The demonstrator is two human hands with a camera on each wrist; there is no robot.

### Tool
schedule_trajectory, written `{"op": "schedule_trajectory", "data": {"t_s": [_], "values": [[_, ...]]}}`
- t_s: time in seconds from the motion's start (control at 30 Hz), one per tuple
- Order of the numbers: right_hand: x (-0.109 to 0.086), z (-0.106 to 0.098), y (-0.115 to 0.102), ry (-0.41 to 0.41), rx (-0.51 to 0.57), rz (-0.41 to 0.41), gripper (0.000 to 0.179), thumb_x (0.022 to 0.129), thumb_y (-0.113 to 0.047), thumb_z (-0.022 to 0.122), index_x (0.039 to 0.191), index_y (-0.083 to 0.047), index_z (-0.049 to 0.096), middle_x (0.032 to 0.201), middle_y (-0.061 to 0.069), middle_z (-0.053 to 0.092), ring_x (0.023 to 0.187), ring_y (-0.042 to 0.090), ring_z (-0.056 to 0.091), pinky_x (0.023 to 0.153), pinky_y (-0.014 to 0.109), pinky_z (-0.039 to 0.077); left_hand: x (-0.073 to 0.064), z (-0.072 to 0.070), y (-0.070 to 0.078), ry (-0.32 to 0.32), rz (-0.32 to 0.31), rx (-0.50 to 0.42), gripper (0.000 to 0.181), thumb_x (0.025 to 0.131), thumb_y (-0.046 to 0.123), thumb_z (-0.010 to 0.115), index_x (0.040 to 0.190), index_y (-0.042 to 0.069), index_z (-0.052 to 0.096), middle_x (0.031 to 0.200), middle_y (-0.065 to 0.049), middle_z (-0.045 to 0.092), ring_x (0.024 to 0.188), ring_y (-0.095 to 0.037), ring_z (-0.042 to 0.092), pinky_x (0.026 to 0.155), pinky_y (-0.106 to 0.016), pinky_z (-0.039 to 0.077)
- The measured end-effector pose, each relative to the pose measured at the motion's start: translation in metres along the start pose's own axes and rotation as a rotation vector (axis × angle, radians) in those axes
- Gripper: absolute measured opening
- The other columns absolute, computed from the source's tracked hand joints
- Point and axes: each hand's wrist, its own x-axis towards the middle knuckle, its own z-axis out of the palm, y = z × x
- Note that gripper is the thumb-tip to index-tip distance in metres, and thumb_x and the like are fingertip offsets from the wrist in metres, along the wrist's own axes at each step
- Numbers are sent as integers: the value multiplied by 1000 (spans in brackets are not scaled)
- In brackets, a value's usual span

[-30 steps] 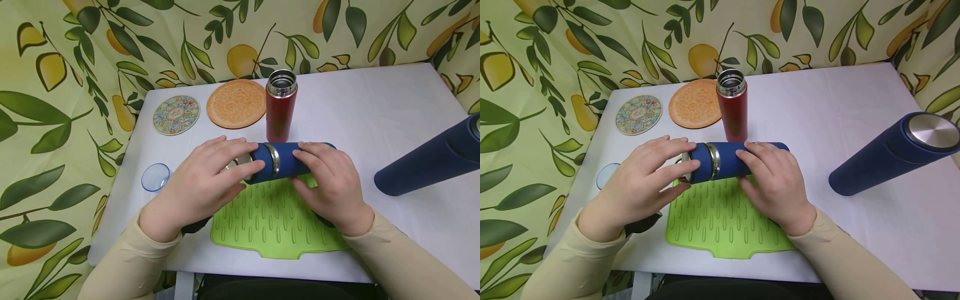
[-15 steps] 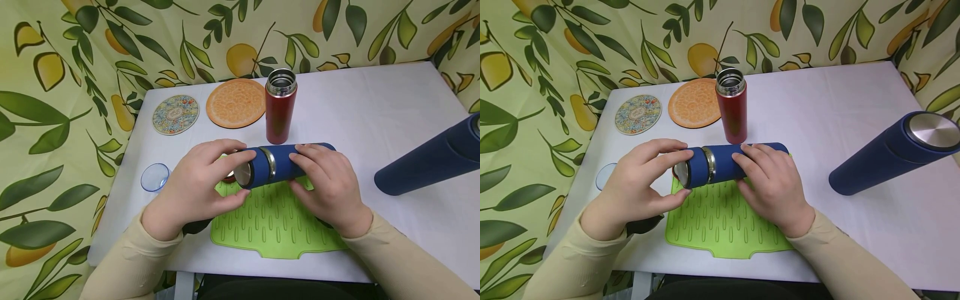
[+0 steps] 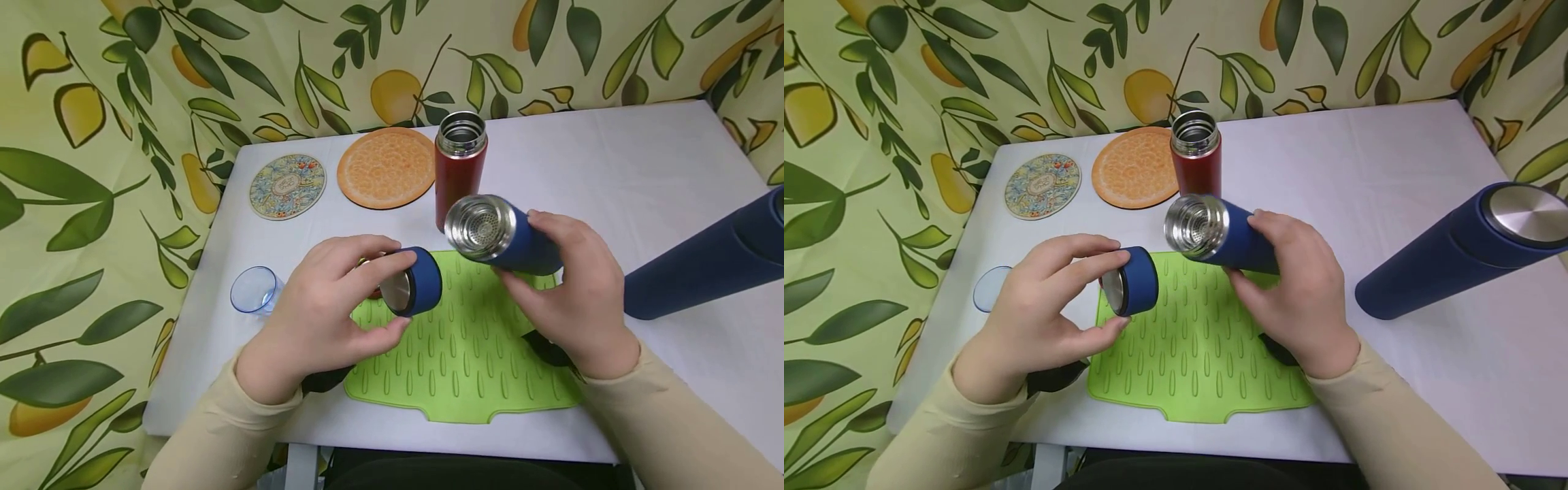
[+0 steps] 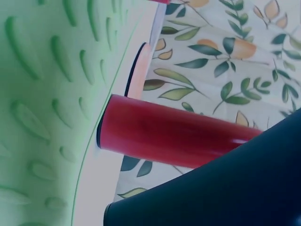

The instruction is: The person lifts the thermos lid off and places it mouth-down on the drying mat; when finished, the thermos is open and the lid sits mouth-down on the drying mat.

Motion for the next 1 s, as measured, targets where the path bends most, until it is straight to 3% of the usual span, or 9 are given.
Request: {"op": "schedule_trajectory", "data": {"t_s": [0.1,0.23,0.33,0.47,0.63,1.0], "values": [[5,-3,6,68,31,78,70,70,-9,94,133,5,67,128,24,75,118,35,72,110,18,48,-2,4,0,-17,-5,-2,59,76,22,92,131,8,76,123,-15,75,101,-29,73,92,-48,60],[13,-7,15,166,99,217,67,72,-9,91,132,7,65,131,3,72,124,14,66,106,19,52,-5,10,0,-61,-20,8,59,78,25,92,133,9,76,125,-13,75,112,-31,73,98,-48,60],[20,-10,22,223,168,317,68,73,0,90,134,0,61,134,-12,62,123,11,65,104,21,52,-6,15,1,-96,-26,18,59,80,26,92,134,11,76,126,-11,75,114,-29,73,100,-48,59],[29,-10,30,275,245,458,75,73,11,86,138,-9,55,132,-7,61,117,14,65,102,24,52,-9,23,2,-134,-28,32,58,80,26,91,135,13,76,127,-9,74,108,-26,74,101,-46,59],[34,-8,37,293,249,609,77,74,14,85,139,-14,53,130,-6,60,117,15,62,100,26,51,-12,32,2,-181,-22,47,56,81,27,88,135,15,77,128,-6,74,111,-26,74,104,-46,58],[35,-2,56,317,276,694,78,77,16,83,140,-17,52,133,-4,59,119,16,62,98,28,53,-16,49,0,-277,-10,91,57,84,33,87,137,18,76,130,-5,72,109,-27,71,92,-46,56]]}}
